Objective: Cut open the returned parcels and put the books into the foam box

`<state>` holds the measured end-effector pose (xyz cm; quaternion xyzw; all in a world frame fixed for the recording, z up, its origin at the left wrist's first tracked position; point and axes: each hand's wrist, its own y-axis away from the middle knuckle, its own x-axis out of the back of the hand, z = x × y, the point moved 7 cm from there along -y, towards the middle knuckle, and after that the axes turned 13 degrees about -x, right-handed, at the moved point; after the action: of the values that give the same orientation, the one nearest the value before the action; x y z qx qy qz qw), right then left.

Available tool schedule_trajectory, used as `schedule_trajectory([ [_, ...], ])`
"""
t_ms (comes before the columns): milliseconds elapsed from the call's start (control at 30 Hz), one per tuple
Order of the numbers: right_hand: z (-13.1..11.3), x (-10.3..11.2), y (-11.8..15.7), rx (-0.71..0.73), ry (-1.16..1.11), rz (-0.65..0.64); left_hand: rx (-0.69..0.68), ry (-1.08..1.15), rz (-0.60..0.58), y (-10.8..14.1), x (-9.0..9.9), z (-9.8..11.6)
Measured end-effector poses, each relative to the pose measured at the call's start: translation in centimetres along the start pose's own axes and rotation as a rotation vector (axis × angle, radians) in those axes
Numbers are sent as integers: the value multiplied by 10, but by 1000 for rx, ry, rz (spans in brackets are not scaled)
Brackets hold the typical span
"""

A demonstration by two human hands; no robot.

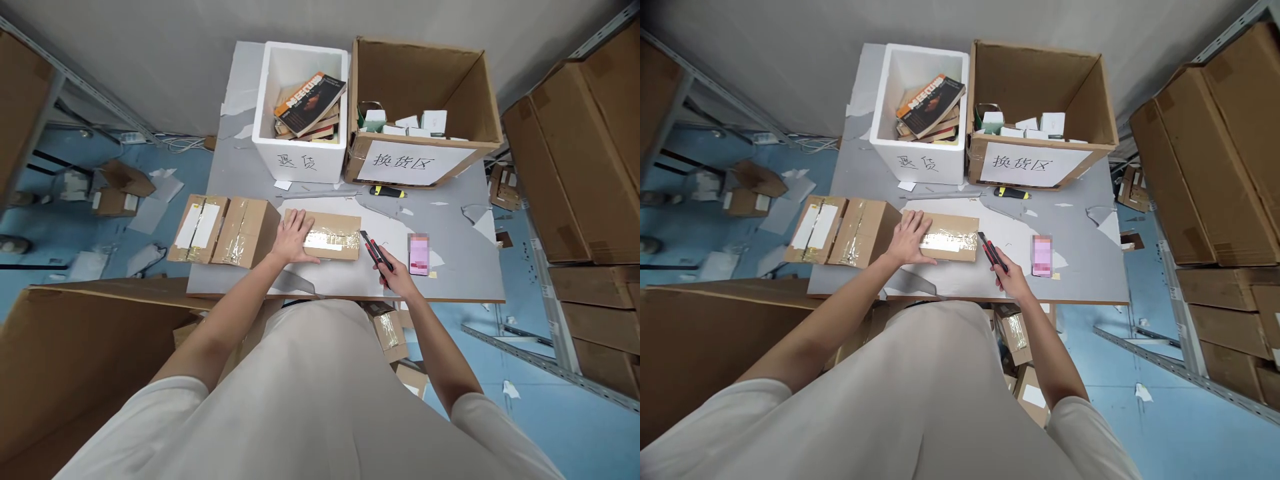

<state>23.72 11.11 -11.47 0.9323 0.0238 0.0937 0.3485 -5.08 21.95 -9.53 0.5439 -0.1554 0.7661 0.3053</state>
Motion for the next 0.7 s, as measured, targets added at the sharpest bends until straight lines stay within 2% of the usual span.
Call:
schedule_trajectory([
  [433,-20,20,-2,-49,191,-173,74,26,-12,2,-2,-2],
  [567,-16,20,1,-77,183,-225,81,35,-20,3,-3,-3],
  [700,-1,19,11,-137,103,-240,87,55,-31,3,-3,-3],
])
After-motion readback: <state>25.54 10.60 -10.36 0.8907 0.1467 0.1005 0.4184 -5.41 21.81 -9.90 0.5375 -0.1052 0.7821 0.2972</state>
